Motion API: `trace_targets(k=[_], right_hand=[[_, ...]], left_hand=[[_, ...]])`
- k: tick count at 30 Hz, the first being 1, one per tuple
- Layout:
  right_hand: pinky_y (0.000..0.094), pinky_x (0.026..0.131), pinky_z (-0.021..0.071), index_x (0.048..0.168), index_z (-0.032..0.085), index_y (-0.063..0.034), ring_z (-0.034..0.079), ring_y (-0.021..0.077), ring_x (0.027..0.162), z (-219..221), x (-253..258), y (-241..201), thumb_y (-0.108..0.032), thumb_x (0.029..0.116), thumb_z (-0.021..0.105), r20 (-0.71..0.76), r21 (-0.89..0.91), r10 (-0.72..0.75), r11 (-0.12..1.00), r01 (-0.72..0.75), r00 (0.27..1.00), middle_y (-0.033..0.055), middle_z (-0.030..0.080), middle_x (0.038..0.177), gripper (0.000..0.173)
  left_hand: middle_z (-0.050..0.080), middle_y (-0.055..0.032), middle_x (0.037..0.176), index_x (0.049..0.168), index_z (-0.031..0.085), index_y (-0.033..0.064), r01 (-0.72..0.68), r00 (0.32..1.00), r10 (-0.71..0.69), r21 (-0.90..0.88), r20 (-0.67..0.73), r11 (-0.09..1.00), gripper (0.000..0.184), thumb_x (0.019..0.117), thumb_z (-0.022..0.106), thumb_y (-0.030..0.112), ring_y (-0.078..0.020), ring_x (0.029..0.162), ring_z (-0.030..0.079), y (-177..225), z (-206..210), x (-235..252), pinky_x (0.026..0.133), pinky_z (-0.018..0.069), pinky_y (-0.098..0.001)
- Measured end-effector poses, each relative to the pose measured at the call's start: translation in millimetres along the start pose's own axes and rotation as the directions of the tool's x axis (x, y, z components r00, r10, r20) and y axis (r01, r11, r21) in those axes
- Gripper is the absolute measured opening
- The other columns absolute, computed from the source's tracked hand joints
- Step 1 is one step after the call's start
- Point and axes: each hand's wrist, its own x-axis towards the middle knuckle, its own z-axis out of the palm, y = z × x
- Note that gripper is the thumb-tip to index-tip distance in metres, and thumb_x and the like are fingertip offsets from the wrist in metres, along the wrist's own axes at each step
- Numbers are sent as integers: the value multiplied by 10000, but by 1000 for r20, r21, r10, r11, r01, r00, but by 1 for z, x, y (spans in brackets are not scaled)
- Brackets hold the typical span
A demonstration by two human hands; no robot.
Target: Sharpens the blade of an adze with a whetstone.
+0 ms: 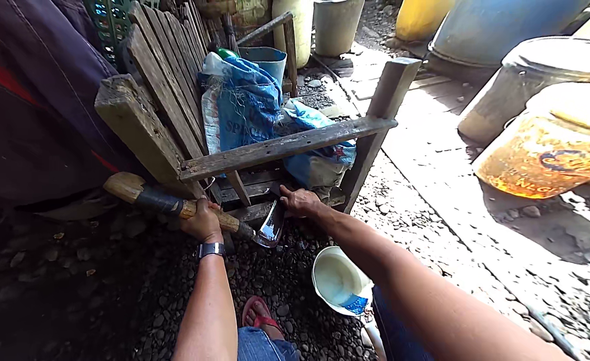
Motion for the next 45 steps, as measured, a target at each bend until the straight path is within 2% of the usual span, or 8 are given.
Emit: trace_targets(k=[4,15,20,25,31,36,42,45], right_hand=[[643,951,481,1666,110,-353,601,530,1160,14,-27,15,-489,1115,261,15,-72,-85,994,85,996,375,490,1412,588],[635,954,482,1666,100,-353,606,525,1156,20,-26,17,-493,1116,255,4,-50,-80,996,80,997,375,481,1421,589],[615,1063,432,1673,119,-270,532,454,1344,5,1,4,-443,1127,224,-17,71,33,997,-31,999,270,566,1431,582],[645,944,484,1667,114,-349,600,532,1159,26,-24,17,-491,1111,275,-16,-12,-92,996,92,996,377,495,1405,595],[609,1058,443,1672,113,-271,541,446,1339,8,3,2,-457,1125,227,-33,138,70,988,-65,997,265,565,1435,589],[630,942,492,1668,96,-347,614,522,1136,39,-26,15,-486,1113,272,-43,38,-79,996,80,996,374,479,1419,598],[594,1062,446,1673,97,-204,574,423,1312,20,3,5,-423,1127,201,-57,241,85,968,-69,995,247,605,1396,597],[626,975,492,1672,92,-305,612,496,1190,36,-21,2,-469,1117,250,-77,178,38,984,-24,996,327,541,1402,600]], left_hand=[[560,-16,579,982,540,-30,0,1000,0,-8,-8,1000,59,975,592,-56,-88,449,603,1,4,0,480,569,-237],[568,-22,571,946,547,-25,-15,1000,15,-8,-10,1000,57,968,591,-55,-104,451,612,-2,1,1,480,578,-254],[575,-30,590,981,544,-23,7,1000,-7,6,-7,1000,65,982,609,-26,-110,465,619,-1,1,2,495,585,-260],[562,-19,589,991,531,-25,13,1000,-13,-2,-15,1000,70,986,601,-31,-96,454,607,0,5,1,484,575,-246],[572,-18,582,967,544,-22,-25,1000,25,-7,-3,1000,60,975,598,-47,-102,453,613,-3,1,1,484,578,-252],[556,-18,591,1004,532,-33,-1,1000,1,7,-10,1000,61,989,591,-31,-95,457,603,2,2,-2,488,571,-246],[569,-20,592,1007,528,-25,-1,1000,1,6,-21,1000,83,979,605,-38,-101,457,612,2,1,-2,486,577,-249],[557,-9,579,982,528,-16,-7,1000,7,-10,-15,1000,70,982,594,-39,-91,452,604,1,5,-2,482,571,-243]])
